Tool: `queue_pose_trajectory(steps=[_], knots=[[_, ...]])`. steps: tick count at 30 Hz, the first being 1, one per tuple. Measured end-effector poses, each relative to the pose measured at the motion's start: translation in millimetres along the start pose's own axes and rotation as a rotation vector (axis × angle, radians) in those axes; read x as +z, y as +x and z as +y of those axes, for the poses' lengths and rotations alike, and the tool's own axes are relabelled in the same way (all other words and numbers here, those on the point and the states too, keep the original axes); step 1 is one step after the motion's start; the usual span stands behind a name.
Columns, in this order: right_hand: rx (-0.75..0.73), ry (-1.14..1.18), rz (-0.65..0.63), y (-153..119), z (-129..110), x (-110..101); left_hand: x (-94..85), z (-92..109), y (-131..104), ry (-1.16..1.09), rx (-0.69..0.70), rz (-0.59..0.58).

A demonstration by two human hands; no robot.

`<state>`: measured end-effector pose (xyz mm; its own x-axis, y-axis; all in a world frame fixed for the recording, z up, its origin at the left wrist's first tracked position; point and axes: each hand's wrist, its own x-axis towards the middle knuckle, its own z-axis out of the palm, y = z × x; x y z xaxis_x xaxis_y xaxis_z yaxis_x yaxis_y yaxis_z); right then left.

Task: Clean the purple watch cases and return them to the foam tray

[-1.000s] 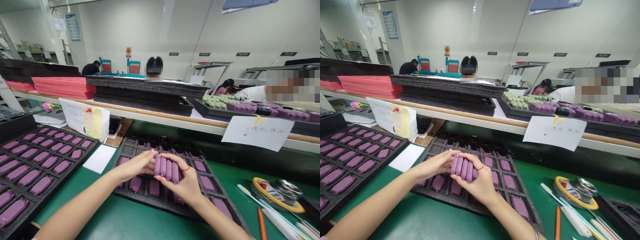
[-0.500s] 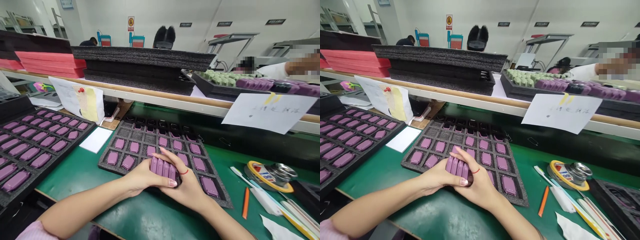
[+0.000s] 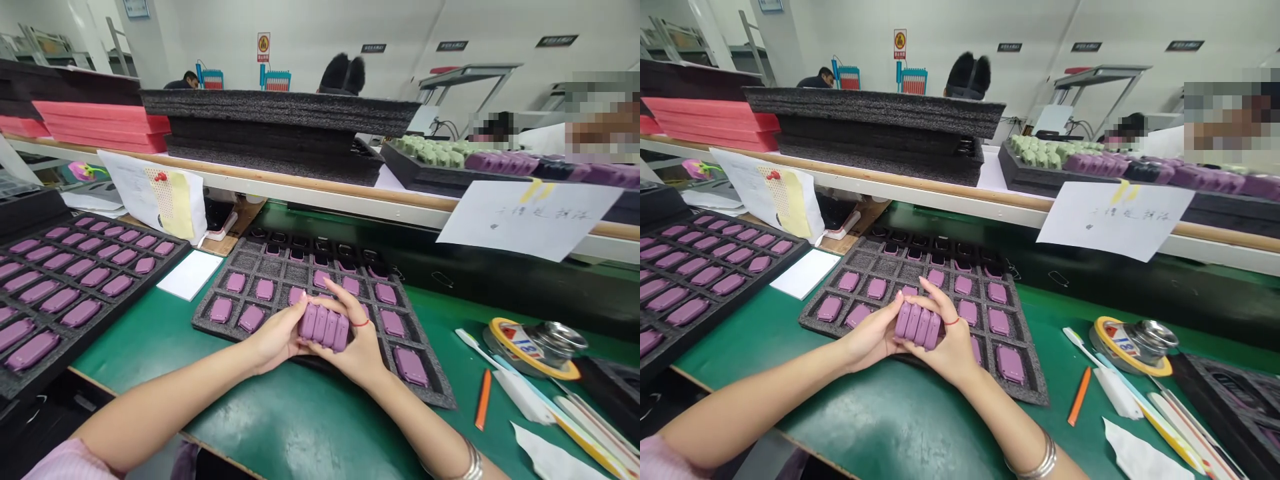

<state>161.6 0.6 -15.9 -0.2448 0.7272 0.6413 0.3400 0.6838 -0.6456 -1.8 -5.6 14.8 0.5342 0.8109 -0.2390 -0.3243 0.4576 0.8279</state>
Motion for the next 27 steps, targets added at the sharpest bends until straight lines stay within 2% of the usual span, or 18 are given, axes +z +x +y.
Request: queue_pose_trajectory(steps=[5,12,16,20,27], knots=[[0.005,0.011,-0.023,-2.8,-1.0,-0.8,2.1,-7.3,-1.4,0.018,0.010,0.052],[0.005,0.021,-0.077,-4.5,-4.5,0.1,-3.3,-9.0,-8.7,0.049,0.021,0.052],[0.007,0.038,-0.102,-5.8,-5.8,0.5,-1.7,-5.2,-12.1,0.158,0.034,0.020],[0.019,0.064,-0.111,-5.6,-5.8,2.3,0.2,-6.4,-9.5,0.245,0.104,0.050],[0.084,0.138,-0.145,-7.9,-8.2,2.4,-8.4,-10.6,-12.1,0.396,0.163,0.028]])
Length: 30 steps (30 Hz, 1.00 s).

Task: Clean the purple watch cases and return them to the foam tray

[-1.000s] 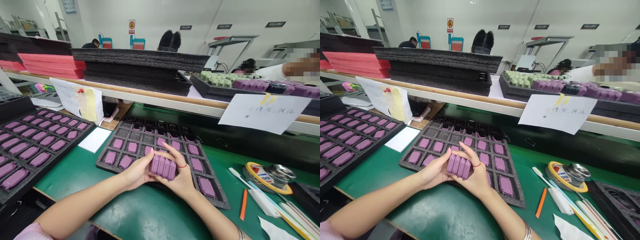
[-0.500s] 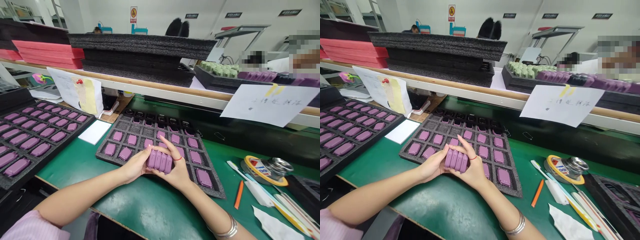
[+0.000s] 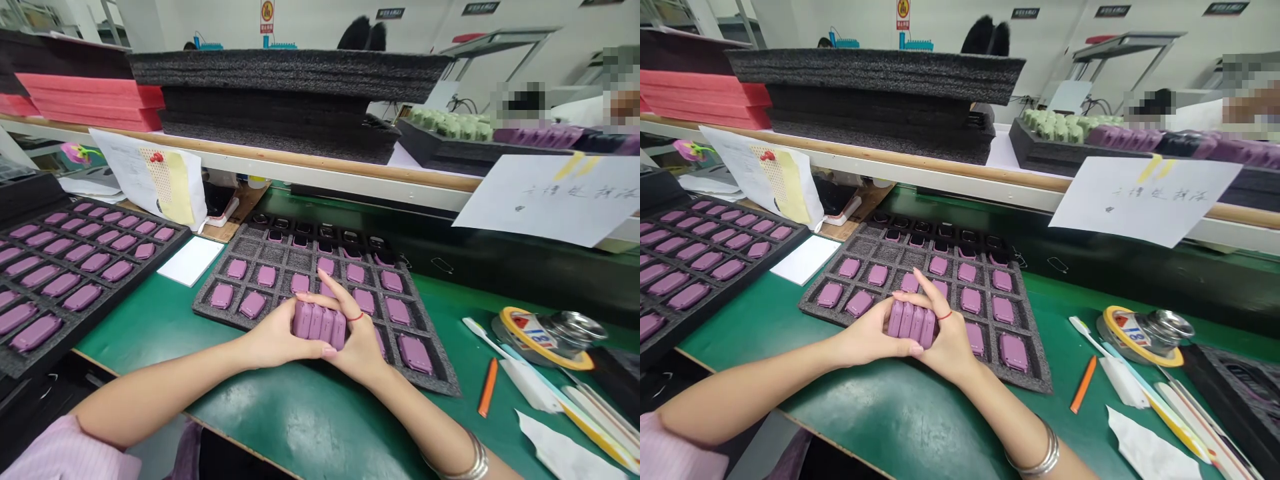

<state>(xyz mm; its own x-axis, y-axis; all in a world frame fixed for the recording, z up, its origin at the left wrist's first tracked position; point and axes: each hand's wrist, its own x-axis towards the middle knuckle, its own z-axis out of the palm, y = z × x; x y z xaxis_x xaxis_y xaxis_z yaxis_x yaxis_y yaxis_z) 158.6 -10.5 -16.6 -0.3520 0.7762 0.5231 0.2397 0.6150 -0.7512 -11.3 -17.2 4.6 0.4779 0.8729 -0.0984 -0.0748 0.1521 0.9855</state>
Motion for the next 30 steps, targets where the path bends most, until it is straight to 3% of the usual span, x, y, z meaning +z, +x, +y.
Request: queue_pose_trajectory(steps=[4,10,16,21,25,28,30], knots=[[0.030,0.041,-0.002,-1.9,-1.1,0.3,-3.4,-0.8,-2.8,0.093,0.027,-0.062],[0.036,0.051,0.009,-3.7,0.8,3.0,-4.9,2.5,-2.7,0.114,0.017,-0.057],[0.014,0.030,0.012,-5.8,2.9,5.3,0.1,2.1,-6.1,0.155,-0.026,0.035],[-0.037,0.021,-0.022,-6.7,5.6,7.5,6.4,-3.8,-6.2,0.190,-0.030,0.197],[-0.046,-0.027,-0.058,-6.8,2.8,10.5,5.1,-5.6,-4.6,0.175,-0.034,0.194],[-0.020,-0.197,-0.144,-4.7,-5.5,-1.4,2.2,-6.6,-3.6,0.131,-0.037,0.171],[0.059,-0.439,-0.180,-4.8,-10.8,-23.9,0.6,-9.1,-2.7,0.107,-0.049,0.173]])
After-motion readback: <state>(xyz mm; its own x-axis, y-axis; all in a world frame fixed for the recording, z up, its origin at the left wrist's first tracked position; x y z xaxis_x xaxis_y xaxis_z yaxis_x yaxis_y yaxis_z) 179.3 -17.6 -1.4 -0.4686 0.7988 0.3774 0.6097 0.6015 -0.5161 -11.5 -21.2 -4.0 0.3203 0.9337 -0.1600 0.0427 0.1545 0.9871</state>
